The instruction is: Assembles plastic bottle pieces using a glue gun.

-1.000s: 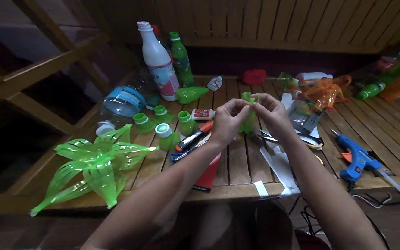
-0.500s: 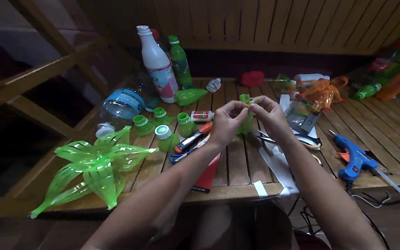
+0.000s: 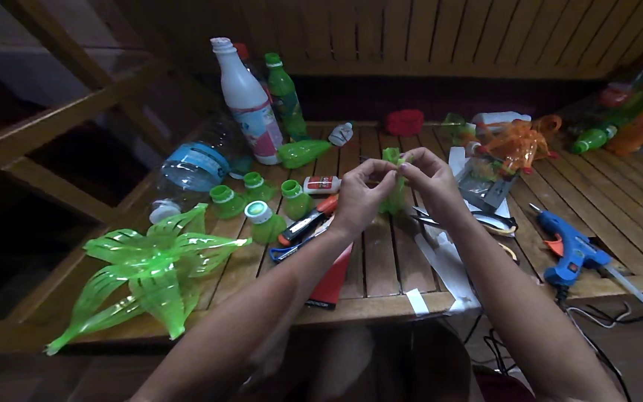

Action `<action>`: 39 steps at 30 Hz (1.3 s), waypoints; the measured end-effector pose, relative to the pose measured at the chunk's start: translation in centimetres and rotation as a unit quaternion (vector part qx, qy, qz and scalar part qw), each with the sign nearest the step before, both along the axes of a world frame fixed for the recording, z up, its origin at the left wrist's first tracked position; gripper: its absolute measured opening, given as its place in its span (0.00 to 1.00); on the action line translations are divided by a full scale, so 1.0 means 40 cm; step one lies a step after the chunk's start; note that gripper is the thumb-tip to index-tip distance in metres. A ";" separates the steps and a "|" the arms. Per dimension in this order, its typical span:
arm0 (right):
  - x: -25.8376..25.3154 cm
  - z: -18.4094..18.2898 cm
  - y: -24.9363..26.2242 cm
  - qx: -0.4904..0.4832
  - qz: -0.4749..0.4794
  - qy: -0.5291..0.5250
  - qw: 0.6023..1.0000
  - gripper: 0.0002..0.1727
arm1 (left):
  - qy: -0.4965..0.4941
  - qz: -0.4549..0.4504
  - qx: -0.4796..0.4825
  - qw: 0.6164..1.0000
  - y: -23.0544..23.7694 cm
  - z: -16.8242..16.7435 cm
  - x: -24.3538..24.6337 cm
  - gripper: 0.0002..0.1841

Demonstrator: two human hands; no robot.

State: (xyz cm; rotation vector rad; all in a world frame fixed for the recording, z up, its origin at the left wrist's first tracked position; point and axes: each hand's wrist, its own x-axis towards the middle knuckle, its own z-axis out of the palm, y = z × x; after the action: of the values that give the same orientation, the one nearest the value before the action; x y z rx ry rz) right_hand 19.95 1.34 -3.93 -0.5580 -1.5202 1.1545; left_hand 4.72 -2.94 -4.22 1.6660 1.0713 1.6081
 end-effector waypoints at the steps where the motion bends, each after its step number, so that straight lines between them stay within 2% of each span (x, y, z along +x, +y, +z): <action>1: 0.000 0.000 0.000 0.001 0.001 0.001 1.000 0.04 | 0.002 0.001 0.000 1.000 0.001 0.000 -0.001 0.05; 39: -0.004 0.006 -0.004 -0.016 0.001 0.007 1.000 0.03 | -0.025 -0.024 0.015 0.999 0.015 -0.006 -0.005 0.05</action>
State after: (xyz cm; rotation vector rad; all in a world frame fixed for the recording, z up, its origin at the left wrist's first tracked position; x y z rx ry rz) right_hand 19.79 1.18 -3.70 -0.5681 -1.4941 1.1838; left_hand 4.52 -2.36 -4.46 1.6493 0.9787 1.6335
